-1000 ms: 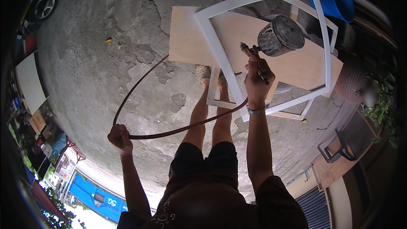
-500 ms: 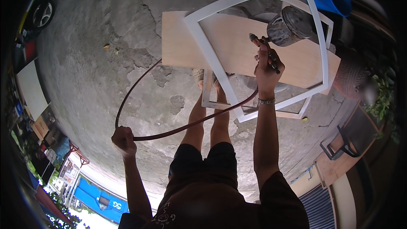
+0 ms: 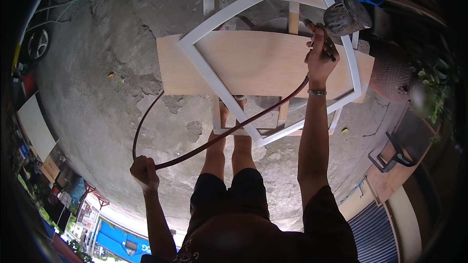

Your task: The person uses a spray gun to apply white paint to wooden frames resting on a board on the ground, moving the tool across the surfaces and touching one frame by hand.

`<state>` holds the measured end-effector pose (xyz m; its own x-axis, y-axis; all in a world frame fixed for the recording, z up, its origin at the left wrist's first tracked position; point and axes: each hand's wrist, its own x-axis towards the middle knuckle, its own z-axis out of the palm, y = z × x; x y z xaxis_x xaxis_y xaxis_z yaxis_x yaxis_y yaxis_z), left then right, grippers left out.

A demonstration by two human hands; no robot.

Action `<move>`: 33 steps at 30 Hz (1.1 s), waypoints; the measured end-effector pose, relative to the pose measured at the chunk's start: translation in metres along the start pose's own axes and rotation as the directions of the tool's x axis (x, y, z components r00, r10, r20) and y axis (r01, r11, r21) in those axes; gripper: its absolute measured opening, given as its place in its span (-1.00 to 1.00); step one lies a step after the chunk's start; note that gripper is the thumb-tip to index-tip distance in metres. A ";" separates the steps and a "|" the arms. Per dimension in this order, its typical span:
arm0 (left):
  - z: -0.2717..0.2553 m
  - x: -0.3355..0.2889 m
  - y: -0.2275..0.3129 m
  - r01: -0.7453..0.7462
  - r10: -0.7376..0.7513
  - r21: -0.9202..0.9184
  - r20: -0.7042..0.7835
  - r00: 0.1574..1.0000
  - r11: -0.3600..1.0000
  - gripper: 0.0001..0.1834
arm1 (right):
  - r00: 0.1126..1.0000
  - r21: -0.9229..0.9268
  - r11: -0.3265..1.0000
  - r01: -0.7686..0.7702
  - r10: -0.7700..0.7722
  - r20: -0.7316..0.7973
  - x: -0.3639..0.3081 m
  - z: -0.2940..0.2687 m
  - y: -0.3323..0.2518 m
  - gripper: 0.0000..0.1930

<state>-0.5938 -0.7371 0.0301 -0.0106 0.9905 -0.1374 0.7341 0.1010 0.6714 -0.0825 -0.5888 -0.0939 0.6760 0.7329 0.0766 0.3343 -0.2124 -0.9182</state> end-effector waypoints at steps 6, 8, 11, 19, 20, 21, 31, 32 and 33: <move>0.024 0.015 0.031 0.024 -0.026 0.030 0.059 0.998 0.999 -0.55 | 0.998 -0.043 0.998 0.039 -0.041 -0.043 0.054 -0.020 0.012 -0.64; 0.031 0.019 0.045 0.030 -0.033 0.033 0.082 0.996 0.999 -0.57 | 0.999 -0.096 0.995 0.025 -0.029 -0.040 0.068 -0.027 0.015 -0.62; 0.040 0.025 0.059 0.044 -0.046 0.024 0.122 0.991 0.999 -0.58 | 0.992 -0.124 0.992 0.001 -0.016 -0.122 0.089 -0.031 0.016 -0.61; 0.051 0.032 0.065 0.046 -0.055 0.073 0.128 0.990 0.996 -0.59 | 0.977 -0.203 0.977 0.065 -0.103 -0.187 0.097 -0.045 0.006 -0.62; 0.049 0.032 0.062 0.043 -0.051 0.071 0.116 0.992 0.997 -0.59 | 0.987 -0.171 0.984 0.041 -0.066 -0.147 0.090 -0.046 0.007 -0.62; 0.046 0.032 0.056 0.040 -0.047 0.070 0.105 0.993 0.997 -0.58 | 0.994 -0.141 0.990 0.015 -0.030 -0.106 0.081 -0.047 0.009 -0.62; 0.044 0.037 0.051 0.017 -0.017 -0.002 0.042 0.999 1.000 -0.57 | 0.996 -0.100 0.991 -0.084 0.086 0.013 0.072 -0.044 0.001 -0.60; 0.048 0.039 0.058 0.026 -0.026 0.001 0.064 0.998 1.000 -0.58 | 0.997 -0.130 0.989 -0.072 0.068 -0.036 0.082 -0.046 0.004 -0.59; 0.051 0.039 0.065 0.035 -0.035 0.006 0.085 0.996 0.999 -0.58 | 0.995 -0.160 0.985 -0.063 0.050 -0.084 0.091 -0.047 0.007 -0.58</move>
<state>-0.5121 -0.6970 0.0316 0.0215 0.9747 -0.2223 0.7373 0.1347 0.6620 0.0121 -0.5541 -0.0752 0.7447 0.6643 0.0633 0.3920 -0.3587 -0.8471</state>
